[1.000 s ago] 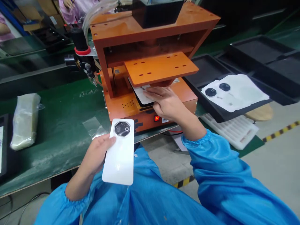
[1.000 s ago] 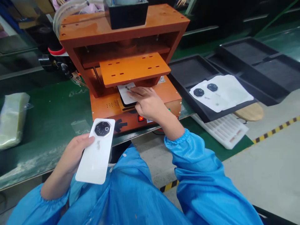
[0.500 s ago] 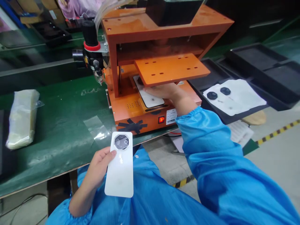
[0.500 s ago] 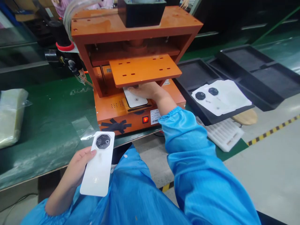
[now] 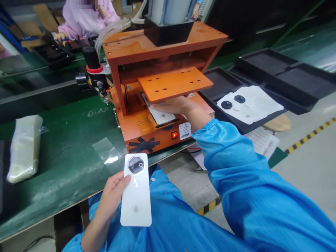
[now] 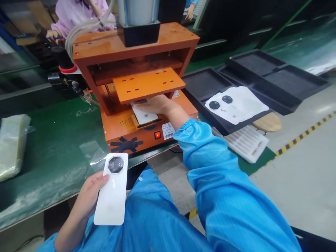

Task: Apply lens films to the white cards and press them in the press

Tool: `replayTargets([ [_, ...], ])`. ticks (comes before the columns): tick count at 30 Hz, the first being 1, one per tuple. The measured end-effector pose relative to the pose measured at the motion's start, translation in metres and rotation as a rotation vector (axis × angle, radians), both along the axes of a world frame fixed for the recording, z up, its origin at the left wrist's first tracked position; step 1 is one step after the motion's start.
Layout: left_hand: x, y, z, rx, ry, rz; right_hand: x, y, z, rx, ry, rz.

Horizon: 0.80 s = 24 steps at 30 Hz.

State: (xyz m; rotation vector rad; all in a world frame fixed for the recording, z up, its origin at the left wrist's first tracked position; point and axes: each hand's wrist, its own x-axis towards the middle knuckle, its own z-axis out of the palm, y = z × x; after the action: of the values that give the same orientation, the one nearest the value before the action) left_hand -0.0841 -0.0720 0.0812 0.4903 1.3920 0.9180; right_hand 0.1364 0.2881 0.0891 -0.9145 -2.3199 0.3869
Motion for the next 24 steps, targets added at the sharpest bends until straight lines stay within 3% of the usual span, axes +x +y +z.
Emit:
replayTargets([
  [4, -0.012, -0.010, -0.004, 0.206, 0.335, -0.137, 0.038, -0.059, -0.007, 0.119, 0.197, -0.242],
  [7, -0.011, -0.007, 0.001, 0.583, 0.754, -0.298, 0.075, -0.114, -0.028, 0.229, 0.323, -0.509],
  [9, -0.002, 0.003, 0.006, 0.839, 0.971, -0.416, 0.094, -0.142, -0.045, 0.198, 0.428, -0.708],
  [11, 0.010, 0.015, 0.010, 0.993, 1.086, -0.527, 0.106, -0.158, -0.062, 0.113, 0.500, -0.834],
  [14, 0.025, 0.032, 0.008, 1.089, 1.247, -0.622, 0.108, -0.167, -0.080, 0.085, 0.495, -0.804],
  [17, 0.031, 0.039, 0.003, 1.109, 1.378, -0.644, 0.107, -0.167, -0.088, 0.274, 0.349, -0.723],
  [20, 0.030, 0.039, -0.002, 1.107, 1.383, -0.632, 0.113, -0.165, -0.089, 0.393, 0.213, -0.685],
  [24, 0.031, 0.036, -0.003, 1.086, 1.311, -0.603, 0.127, -0.161, -0.083, 0.338, 0.233, -0.617],
])
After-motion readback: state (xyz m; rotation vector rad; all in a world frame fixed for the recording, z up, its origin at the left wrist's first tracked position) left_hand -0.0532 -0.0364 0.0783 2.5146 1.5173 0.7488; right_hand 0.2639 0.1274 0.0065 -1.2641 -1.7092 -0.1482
